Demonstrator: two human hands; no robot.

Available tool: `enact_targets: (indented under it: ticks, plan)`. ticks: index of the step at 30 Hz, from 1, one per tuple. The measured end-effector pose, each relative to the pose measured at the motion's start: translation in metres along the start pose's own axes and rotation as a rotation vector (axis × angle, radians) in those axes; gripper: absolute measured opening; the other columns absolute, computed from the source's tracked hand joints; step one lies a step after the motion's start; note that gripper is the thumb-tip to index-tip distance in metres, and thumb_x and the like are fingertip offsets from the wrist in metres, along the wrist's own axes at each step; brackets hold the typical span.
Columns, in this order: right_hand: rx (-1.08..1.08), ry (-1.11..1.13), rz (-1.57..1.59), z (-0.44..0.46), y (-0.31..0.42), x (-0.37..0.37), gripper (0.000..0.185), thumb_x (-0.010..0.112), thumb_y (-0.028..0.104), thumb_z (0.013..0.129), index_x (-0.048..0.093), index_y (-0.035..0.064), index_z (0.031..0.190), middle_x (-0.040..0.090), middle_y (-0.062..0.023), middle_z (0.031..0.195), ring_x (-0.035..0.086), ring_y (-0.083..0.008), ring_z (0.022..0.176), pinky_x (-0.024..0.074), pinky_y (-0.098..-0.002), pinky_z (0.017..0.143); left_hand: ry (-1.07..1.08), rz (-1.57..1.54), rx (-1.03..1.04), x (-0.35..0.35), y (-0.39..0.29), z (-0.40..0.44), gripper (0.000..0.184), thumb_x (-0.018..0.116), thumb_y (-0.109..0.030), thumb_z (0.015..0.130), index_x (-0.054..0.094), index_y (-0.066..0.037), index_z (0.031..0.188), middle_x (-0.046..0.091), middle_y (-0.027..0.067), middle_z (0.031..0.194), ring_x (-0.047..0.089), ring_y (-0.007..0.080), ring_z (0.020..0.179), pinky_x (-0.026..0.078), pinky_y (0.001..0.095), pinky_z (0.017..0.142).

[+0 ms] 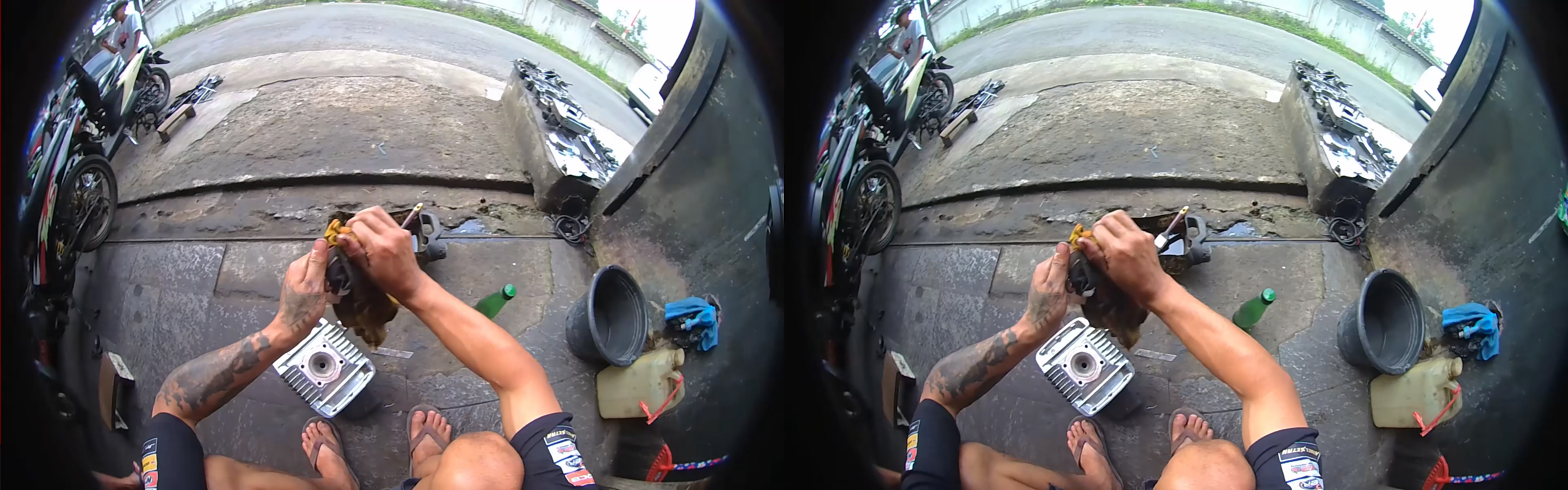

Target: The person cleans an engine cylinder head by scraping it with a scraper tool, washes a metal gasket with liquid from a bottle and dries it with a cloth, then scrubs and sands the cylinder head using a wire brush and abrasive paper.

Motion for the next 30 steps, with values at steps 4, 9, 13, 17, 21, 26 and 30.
enact_targets:
  ticks: [4, 9, 13, 17, 21, 26, 30]
  plan:
    - [0.354, -0.004, -0.2, -0.049, -0.1, -0.028, 0.039, 0.049, 0.031, 0.101, 0.063, 0.0009, 0.08, 0.06, -0.0164, 0.073, 0.061, -0.0338, 0.073, 0.0494, -0.0392, 0.067, -0.062, -0.299, 0.182, -0.05, -0.048, 0.009, 0.059, 0.036, -0.057, 0.101, 0.044, -0.008, 0.069, 0.043, 0.0003, 0.064, 0.042, 0.0123, 0.063, 0.036, 0.0261, 0.061]
    - [0.714, -0.556, 1.166, -0.054, -0.088, -0.024, 0.059, 0.041, 0.051, 0.102, 0.058, -0.004, 0.114, 0.068, -0.0116, 0.098, 0.067, -0.0178, 0.084, 0.0531, -0.0275, 0.072, -0.129, -0.364, 0.16, -0.056, -0.036, 0.023, 0.058, 0.033, -0.058, 0.101, 0.043, -0.009, 0.071, 0.042, 0.0006, 0.067, 0.043, 0.0154, 0.067, 0.038, 0.0285, 0.07]
    - [0.445, -0.061, 0.658, 0.009, 0.013, 0.01, 0.041, 0.057, 0.022, 0.1, 0.047, -0.0035, 0.13, 0.062, -0.0097, 0.114, 0.059, -0.0111, 0.093, 0.0489, -0.0229, 0.083, 0.114, -0.325, 0.191, -0.017, -0.039, 0.024, 0.062, 0.03, -0.056, 0.103, 0.054, -0.005, 0.079, 0.053, 0.001, 0.074, 0.05, 0.0113, 0.071, 0.041, 0.0252, 0.069]
    - [0.665, -0.089, 0.919, 0.027, -0.006, 0.009, 0.028, 0.054, 0.015, 0.101, 0.053, -0.003, 0.123, 0.067, -0.0062, 0.099, 0.061, -0.0101, 0.084, 0.0494, -0.0222, 0.075, 0.21, -0.263, 0.38, -0.006, -0.052, 0.018, 0.063, 0.023, -0.056, 0.103, 0.054, -0.003, 0.121, 0.056, 0.0093, 0.116, 0.051, 0.018, 0.115, 0.037, 0.0331, 0.103]
    - [0.646, -0.148, 0.889, 0.035, -0.001, 0.009, 0.024, 0.052, 0.015, 0.102, 0.053, -0.0003, 0.121, 0.064, -0.0036, 0.092, 0.055, -0.0049, 0.071, 0.045, -0.0198, 0.061, 0.025, -0.417, 0.415, -0.035, -0.039, 0.049, 0.062, 0.03, -0.053, 0.104, 0.035, -0.007, 0.145, 0.045, 0.006, 0.136, 0.045, 0.0173, 0.122, 0.037, 0.0314, 0.101]
    - [0.656, -0.367, 0.745, 0.089, -0.028, 0.001, 0.029, 0.052, 0.021, 0.103, 0.048, 0.0002, 0.122, 0.063, -0.0055, 0.1, 0.057, -0.0076, 0.08, 0.0461, -0.0213, 0.067, 0.541, -0.762, 0.222, 0.036, 0.009, 0.033, 0.065, 0.054, -0.034, 0.1, 0.025, -0.007, 0.151, 0.042, 0.0053, 0.145, 0.042, 0.016, 0.131, 0.034, 0.0307, 0.11]
    - [0.761, -0.367, 0.457, 0.125, -0.006, -0.036, 0.039, 0.051, 0.032, 0.103, 0.047, 0.0015, 0.126, 0.063, -0.0078, 0.103, 0.058, -0.0126, 0.087, 0.0473, -0.025, 0.076, 0.459, -1.009, -0.101, 0.003, -0.061, 0.011, 0.071, 0.069, -0.012, 0.09, 0.03, -0.006, 0.148, 0.049, 0.006, 0.139, 0.05, 0.0144, 0.125, 0.042, 0.0314, 0.107]
Point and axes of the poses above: each hand's wrist, its own z-axis towards the middle knuckle, its own x-axis out of the palm, y = z × x, the point moved 8 cm from there along z, towards the middle knuckle
